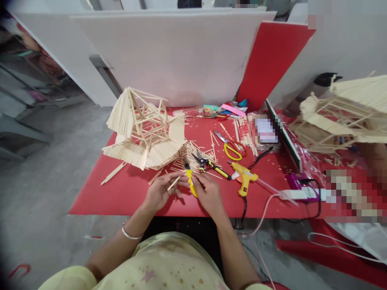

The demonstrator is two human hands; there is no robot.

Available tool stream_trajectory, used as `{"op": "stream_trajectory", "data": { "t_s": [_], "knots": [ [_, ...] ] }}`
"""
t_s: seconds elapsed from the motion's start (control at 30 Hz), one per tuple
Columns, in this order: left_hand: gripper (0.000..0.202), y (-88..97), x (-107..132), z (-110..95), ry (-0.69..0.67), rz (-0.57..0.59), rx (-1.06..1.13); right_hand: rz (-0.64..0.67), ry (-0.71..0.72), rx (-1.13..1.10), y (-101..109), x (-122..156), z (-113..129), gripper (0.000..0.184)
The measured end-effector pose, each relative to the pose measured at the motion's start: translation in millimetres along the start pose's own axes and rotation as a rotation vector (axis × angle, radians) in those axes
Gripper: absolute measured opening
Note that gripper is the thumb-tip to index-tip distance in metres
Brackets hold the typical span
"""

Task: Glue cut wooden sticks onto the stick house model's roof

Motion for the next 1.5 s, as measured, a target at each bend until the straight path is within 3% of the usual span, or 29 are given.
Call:
{"op": "stream_trajectory", "data": {
  "t_s": [0.1, 0.23, 0.37, 0.5, 0.57, 0.73, 0.8, 0.87, 0.97, 1.03, 1.2, 1.5],
  "knots": [
    [0.036, 1.5, 1, -11, -0.050, -0.040, -0.122, -0.024, 0.035, -0.023, 6, 0, 11, 0.025],
    [0.029, -9.7, 6, -24, -0.024, 0.006, -0.186, -0.106, 0.316, 0.085, 14, 5, 62, 0.042],
    [0.022, -15.5, 6, -48, -0.009, -0.008, -0.102, 0.008, 0.594, 0.181, -8, 13, 107, 0.050],
    [0.034, -14.4, 4, -80, -0.083, -0.045, -0.052, 0.015, 0.603, 0.162, -24, 9, 134, 0.036],
    [0.031, -9.6, 5, -100, -0.175, -0.074, -0.176, 0.013, 0.577, 0.115, -32, 5, 147, 0.026],
    [0.014, -3.4, 23, -180, -0.645, -0.214, -0.784, 0.080, 0.587, 0.021, -52, 4, 179, 0.017],
    [0.014, -0.3, 24, -198, -0.698, -0.222, -0.865, 0.099, 0.587, 0.009, -53, 3, 188, 0.017],
    [0.018, 10.9, 13, -198, -0.591, -0.190, -0.795, 0.047, 0.562, 0.006, -46, -2, 195, 0.016],
    [0.026, 29.9, -7, -175, -0.302, -0.144, -0.511, -0.091, 0.520, -0.009, -30, -13, 204, 0.013],
    [0.031, 38.1, -15, -164, -0.199, -0.170, -0.316, -0.153, 0.494, -0.019, -25, -22, 210, 0.012],
    [0.036, 37.4, -27, -153, -0.157, -0.174, -0.012, -0.188, 0.448, -0.036, -35, -49, 221, 0.014],
    [0.032, 44.3, -38, -156, -0.155, -0.195, 0.043, -0.240, 0.452, -0.057, -45, -63, 227, 0.015]
  ]
}}
Point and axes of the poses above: each hand's wrist, its own x-axis away from the middle knuckle, its own y-axis out of the back of the hand, z = x × y, the point moved 10 cm from there along -x, towards the middle knuckle, and after that the axes turned 14 degrees about -y, right-handed, at the moved point
